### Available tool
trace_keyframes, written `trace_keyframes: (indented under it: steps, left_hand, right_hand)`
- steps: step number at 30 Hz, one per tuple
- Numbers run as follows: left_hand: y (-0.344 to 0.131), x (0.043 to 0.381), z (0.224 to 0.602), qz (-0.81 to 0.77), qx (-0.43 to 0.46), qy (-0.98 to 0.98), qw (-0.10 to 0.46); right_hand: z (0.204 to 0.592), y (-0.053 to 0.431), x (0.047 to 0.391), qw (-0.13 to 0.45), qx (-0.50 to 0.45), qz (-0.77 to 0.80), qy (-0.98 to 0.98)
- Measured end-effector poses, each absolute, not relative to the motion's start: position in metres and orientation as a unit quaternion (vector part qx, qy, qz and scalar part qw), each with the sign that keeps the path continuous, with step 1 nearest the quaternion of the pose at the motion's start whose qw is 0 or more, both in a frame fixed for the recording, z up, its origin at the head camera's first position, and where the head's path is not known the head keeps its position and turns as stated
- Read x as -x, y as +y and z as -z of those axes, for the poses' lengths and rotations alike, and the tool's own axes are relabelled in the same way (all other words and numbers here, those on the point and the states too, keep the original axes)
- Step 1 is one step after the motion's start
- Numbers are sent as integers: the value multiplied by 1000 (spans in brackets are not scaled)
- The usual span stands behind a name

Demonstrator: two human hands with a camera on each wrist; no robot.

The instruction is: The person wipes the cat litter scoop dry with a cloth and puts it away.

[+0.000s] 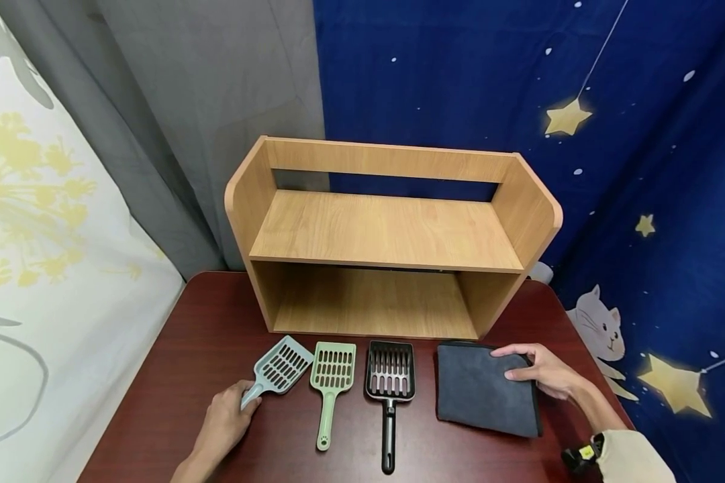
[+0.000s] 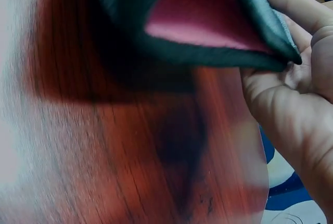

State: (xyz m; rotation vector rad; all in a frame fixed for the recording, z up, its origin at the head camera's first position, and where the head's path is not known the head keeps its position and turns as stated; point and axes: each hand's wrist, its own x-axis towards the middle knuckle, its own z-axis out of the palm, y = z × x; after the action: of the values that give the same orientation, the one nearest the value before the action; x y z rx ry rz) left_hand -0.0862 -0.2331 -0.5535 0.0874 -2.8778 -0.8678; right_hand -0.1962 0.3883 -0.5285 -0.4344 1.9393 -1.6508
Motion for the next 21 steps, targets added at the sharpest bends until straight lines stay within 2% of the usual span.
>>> trace_keyframes:
  steps: [7, 13, 21]
  left_hand:
    - [-231, 89, 546, 283, -8, -952, 117]
    - [-226, 93, 537, 284, 16, -949, 139]
    - [-218, 108, 526, 279, 46, -949, 139]
  right_hand:
    - [516, 380, 191, 301, 178, 698, 625]
    - [504, 372, 189, 274, 163, 720, 616]
    - [487, 361, 183, 216, 165, 721, 637]
